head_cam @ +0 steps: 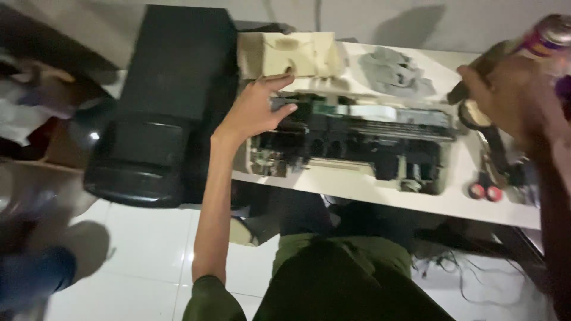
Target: Inspecting and cleaning the internal components of a disassembled printer using a magnifying glass, brush, and cloth.
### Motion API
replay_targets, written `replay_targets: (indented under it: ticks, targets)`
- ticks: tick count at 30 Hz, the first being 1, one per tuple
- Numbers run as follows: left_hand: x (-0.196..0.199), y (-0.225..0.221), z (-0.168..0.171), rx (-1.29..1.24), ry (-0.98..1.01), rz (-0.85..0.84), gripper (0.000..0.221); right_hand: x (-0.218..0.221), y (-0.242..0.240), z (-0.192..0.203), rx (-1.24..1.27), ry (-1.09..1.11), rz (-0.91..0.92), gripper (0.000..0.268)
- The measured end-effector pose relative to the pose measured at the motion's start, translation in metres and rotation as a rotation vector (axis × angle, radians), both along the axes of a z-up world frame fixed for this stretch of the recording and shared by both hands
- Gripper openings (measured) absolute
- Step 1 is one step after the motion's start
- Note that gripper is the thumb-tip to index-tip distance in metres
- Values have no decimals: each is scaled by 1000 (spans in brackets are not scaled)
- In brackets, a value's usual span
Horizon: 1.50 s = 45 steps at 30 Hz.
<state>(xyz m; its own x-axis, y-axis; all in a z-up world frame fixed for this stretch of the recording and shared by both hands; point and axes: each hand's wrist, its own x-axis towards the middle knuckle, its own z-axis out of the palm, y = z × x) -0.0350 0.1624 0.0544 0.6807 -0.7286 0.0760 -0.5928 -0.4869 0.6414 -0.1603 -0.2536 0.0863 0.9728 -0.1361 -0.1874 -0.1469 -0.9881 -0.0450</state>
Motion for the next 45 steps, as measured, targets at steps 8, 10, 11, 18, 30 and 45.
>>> replay_targets:
  ticks: [8,10,11,18,30,45]
  targets:
    - [-6,46,-81,-483,65,174,63,58,112,1,330,-366,376,37]
    - [-13,50,-83,-531,62,190,63,69,152,16,414,-294,397,31]
    - [-17,52,-84,-581,57,198,63,74,172,25,494,-224,411,25]
    - [-17,55,-91,-600,174,306,61,110,225,-9,535,-111,592,27]
    - [-16,55,-98,-691,284,283,63,135,216,-3,481,51,461,36]
    - [-8,51,-135,-683,147,249,72,149,238,-22,529,-33,528,40]
